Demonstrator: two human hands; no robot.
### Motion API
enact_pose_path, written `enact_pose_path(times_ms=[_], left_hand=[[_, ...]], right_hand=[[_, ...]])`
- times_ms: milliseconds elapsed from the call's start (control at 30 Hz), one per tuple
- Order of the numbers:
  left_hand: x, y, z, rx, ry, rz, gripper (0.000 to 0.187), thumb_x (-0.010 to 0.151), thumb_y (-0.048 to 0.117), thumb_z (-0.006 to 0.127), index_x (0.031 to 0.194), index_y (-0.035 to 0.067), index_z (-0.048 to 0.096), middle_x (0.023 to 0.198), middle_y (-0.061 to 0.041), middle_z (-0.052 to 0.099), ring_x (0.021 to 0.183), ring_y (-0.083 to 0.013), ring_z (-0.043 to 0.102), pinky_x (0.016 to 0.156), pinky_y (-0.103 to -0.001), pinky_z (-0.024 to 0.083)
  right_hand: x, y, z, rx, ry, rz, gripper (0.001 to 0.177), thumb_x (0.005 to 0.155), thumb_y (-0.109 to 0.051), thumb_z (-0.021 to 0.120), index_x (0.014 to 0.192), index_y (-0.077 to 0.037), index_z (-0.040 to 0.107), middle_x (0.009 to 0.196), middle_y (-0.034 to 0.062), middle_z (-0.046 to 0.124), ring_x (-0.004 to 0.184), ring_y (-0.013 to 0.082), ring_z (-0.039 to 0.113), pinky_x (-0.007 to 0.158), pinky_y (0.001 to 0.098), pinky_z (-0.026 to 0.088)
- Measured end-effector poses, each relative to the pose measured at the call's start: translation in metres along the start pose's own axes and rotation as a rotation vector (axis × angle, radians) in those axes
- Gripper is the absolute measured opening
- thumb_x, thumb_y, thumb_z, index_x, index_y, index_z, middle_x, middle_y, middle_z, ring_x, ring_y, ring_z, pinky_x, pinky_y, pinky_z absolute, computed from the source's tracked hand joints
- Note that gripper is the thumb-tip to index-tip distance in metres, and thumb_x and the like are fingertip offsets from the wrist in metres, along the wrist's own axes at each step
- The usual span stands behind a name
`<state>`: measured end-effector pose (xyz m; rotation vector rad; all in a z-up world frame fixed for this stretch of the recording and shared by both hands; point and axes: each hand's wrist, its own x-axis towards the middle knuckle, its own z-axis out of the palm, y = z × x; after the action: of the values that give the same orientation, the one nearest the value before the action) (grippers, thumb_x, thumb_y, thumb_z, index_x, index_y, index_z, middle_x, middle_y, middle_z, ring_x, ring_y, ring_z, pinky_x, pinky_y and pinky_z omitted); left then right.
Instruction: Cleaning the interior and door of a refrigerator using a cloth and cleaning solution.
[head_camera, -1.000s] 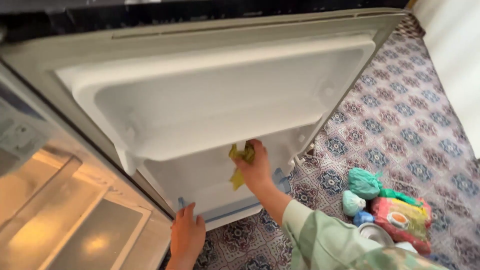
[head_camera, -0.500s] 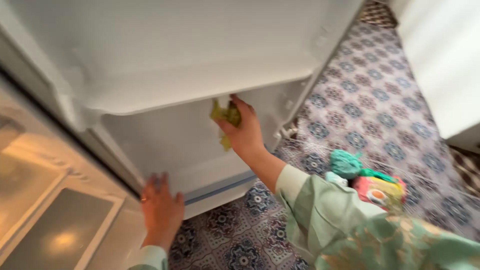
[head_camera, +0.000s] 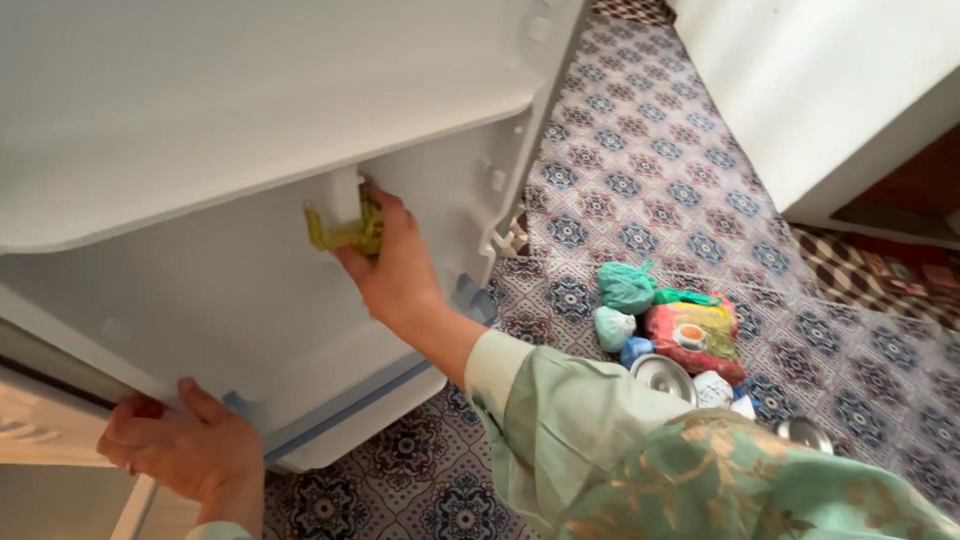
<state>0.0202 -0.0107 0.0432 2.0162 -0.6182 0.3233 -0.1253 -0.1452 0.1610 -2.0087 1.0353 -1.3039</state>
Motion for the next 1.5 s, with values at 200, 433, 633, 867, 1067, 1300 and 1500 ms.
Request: enact_pose_path(times_ms=[200,433,633,867,1067,1300,1500], left_hand=[[0.007,-0.003,-0.011,0.106,-0.196,-0.071,0.032,0.106,0.01,0.055,0.115,-0.014,0.036,0.114,-0.027,0.039,0.084,-0.0429,0.053,0.074,-0.051,0.048],[0.027,-0.01,0.004,-0.111,-0.278,-0.562,0.028,0.098,0.018,0.062,0.095,-0.007,0.05,0.094,-0.023,0.053,0.073,-0.0345,0.057,0.066,-0.043,0.049],[0.013,-0.056,0.055,-0.115,-0.161,-0.686,0.045,0.084,0.037,0.074,0.103,-0.001,0.059,0.107,-0.026,0.057,0.109,-0.0452,0.057,0.095,-0.048,0.045],[-0.025,-0.13,0.089,0.253,-0.634,-0.618,0.049,0.083,0.049,0.065,0.113,0.011,0.064,0.11,-0.017,0.07,0.103,-0.0364,0.068,0.085,-0.05,0.053],[-0.052,-0.079,0.052,0.343,-0.362,-0.207,0.035,0.083,0.021,0.062,0.106,-0.002,0.05,0.101,-0.016,0.052,0.079,-0.0431,0.068,0.06,-0.052,0.061],[-0.058,-0.123,0.079,0.285,-0.739,-0.635,0.041,0.092,0.021,0.041,0.123,-0.003,0.051,0.108,-0.022,0.061,0.088,-0.0389,0.069,0.07,-0.054,0.059],[-0.05,-0.112,0.076,0.116,-0.758,-0.688,0.034,0.093,0.018,0.041,0.121,-0.002,0.042,0.101,-0.025,0.066,0.091,-0.0409,0.07,0.071,-0.053,0.058]], right_hand=[[-0.004,-0.034,-0.018,0.132,0.096,0.259,0.041,0.082,-0.017,0.067,0.121,-0.018,0.058,0.101,0.0062,0.073,0.081,0.0202,0.069,0.07,0.0323,0.056],[-0.007,-0.047,-0.016,0.115,0.045,0.33,0.05,0.086,-0.007,0.058,0.134,-0.015,0.052,0.128,0.007,0.062,0.115,0.0249,0.062,0.095,0.0333,0.05],[-0.016,-0.019,0.007,0.245,0.128,0.688,0.04,0.087,-0.032,0.063,0.124,-0.023,0.055,0.111,0.0084,0.067,0.104,0.026,0.066,0.089,0.0422,0.054],[-0.037,0.019,0.004,0.67,-0.013,1.222,0.054,0.079,-0.013,0.068,0.128,0.001,0.052,0.12,0.023,0.049,0.109,0.0402,0.055,0.087,0.0531,0.047],[-0.046,0.074,0.002,-0.42,-0.702,0.081,0.046,0.082,-0.007,0.062,0.124,-0.026,0.065,0.135,0.0042,0.051,0.113,0.0376,0.06,0.089,0.0476,0.055],[-0.072,0.295,0.048,-0.909,-1.06,-0.706,0.023,0.082,-0.025,0.058,0.101,-0.021,0.07,0.129,-0.0021,0.057,0.123,0.0243,0.048,0.101,0.0551,0.034],[-0.049,0.358,0.067,-0.826,-0.868,0.275,0.062,0.07,-0.043,0.071,0.129,-0.055,0.057,0.127,-0.0077,0.065,0.114,0.0239,0.064,0.096,0.0353,0.054]])
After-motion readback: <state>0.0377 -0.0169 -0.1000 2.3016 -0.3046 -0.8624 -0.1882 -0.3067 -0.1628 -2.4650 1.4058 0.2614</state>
